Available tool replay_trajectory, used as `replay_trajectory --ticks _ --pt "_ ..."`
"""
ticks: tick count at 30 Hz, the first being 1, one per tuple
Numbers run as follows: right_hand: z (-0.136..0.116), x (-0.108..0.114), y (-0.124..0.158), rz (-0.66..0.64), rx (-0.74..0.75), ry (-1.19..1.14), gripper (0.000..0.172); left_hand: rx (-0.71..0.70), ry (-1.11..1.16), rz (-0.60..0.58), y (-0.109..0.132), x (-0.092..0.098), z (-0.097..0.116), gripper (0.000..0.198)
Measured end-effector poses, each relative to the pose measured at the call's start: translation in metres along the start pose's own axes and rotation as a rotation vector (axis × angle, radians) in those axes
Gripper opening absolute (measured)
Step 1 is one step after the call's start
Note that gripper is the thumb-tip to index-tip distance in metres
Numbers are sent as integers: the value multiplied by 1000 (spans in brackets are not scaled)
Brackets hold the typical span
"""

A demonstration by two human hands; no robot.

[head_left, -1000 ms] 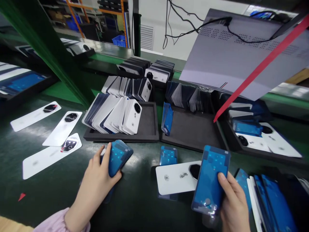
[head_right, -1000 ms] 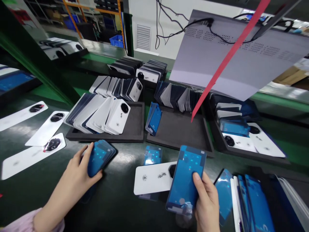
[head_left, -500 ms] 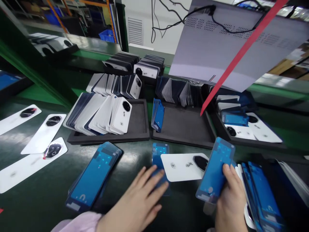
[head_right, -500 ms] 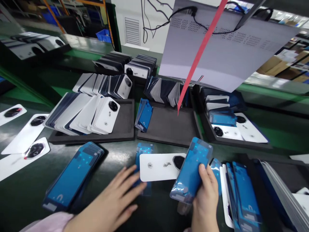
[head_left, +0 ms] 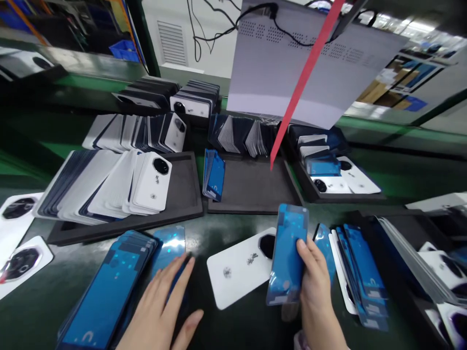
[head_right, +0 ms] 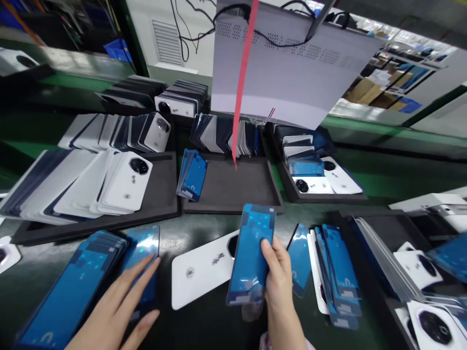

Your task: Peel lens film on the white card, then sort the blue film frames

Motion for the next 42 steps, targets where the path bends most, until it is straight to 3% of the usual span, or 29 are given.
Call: replay_trajectory --ticks 3,5,7,9,13,16,20,26,32,35,42 --pt "2 -18 10 -82 -23 14 30 91 527 -126 -16 2 -4 69" --pt "3 -32 15 -136 -48 24 34 164 1045 -296 -31 -20 4 71" --pt "2 -43 16 -157 -71 24 36 97 1221 -394 -48 -33 20 71" --pt "-1 -49 14 -125 -76 2 33 62 1303 -389 -61 -39 24 71" --pt "-5 -53 7 -7 -28 -73 31 133 1213 -214 -70 -35 6 40" --pt "1 -64 7 -24 10 -98 34 146 1156 -156 -70 -28 6 29" --pt "14 -77 14 -104 86 -56 34 170 1171 -112 -69 -21 15 39" --pt "14 -74 31 -75 223 80 34 158 1034 -25 -72 -15 10 25" --pt "11 -78 41 -52 257 141 35 52 849 137 -64 -5 11 19" --pt "7 -78 40 -56 259 157 37 0 750 194 -56 -4 14 26" --pt "8 -76 36 -41 227 156 40 -53 729 181 -53 -10 19 37"
Point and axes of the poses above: each hand's wrist, its own y-axis away from the middle knuckle, its own x-axis out of the back of the hand, z = x × y, the point moved 8 cm from there along -y, towards the middle knuckle, and after that the axes turned 12 degrees about -z, right-handed, at the moved point
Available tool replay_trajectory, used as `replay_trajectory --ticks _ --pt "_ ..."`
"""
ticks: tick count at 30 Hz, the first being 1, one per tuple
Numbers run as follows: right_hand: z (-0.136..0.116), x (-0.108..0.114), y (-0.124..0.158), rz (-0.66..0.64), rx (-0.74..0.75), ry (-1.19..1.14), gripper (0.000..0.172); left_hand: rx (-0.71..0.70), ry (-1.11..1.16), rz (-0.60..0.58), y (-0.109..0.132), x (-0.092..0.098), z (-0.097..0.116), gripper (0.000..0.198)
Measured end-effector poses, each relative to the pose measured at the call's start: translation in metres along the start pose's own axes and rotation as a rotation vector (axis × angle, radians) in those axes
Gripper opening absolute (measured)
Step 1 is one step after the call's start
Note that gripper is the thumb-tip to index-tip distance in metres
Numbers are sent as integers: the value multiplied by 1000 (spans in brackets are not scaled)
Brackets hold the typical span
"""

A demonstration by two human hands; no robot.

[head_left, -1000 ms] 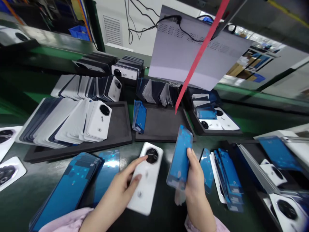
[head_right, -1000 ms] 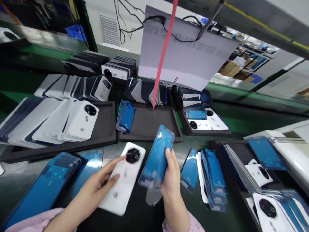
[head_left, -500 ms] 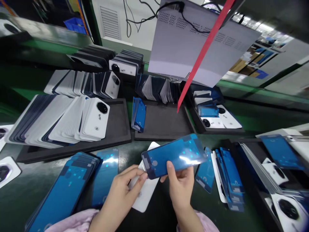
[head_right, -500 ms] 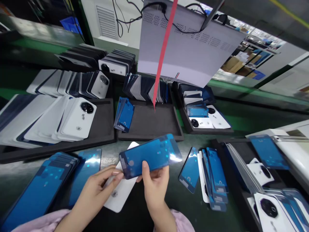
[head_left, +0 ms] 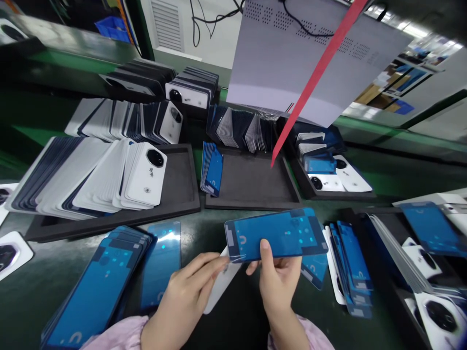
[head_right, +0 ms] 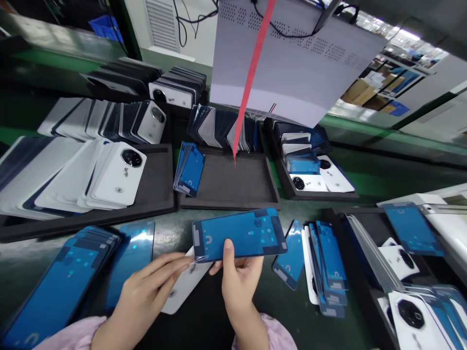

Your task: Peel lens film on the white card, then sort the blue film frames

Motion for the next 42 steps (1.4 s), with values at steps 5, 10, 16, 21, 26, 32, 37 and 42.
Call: replay_trajectory --ticks 5,10,16,21,26,32,37,42 --pt "0 16 -16 78 -39 -29 39 76 162 25 -4 7 -8 33" --pt "-11 57 -44 -42 -176 69 50 352 433 56 -6 12 -37 15" --pt "13 78 -35 -441 -492 435 44 567 756 79 -3 17 -53 32" --pt "-43 70 -41 -251 -267 758 48 434 713 116 -18 53 -23 18" --pt "-137 -40 -16 -505 233 583 22 217 605 43 -43 79 24 16" --pt "-164 -109 -10 -571 421 483 13 -4 484 -32 -56 93 42 22" --pt "-193 -79 -21 -98 617 166 28 9 600 103 -54 124 27 40" --pt "-202 -79 -19 51 821 247 10 -59 730 393 -40 165 39 30"
Point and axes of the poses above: each hand's wrist, its own y-axis away from the middle knuckle, its own x-axis out of the back of the hand, z = x × y, the point moved 8 cm from there along -y, towards the middle knuckle, and after that the axes turned 12 degrees about -z, right-handed, at the moved point
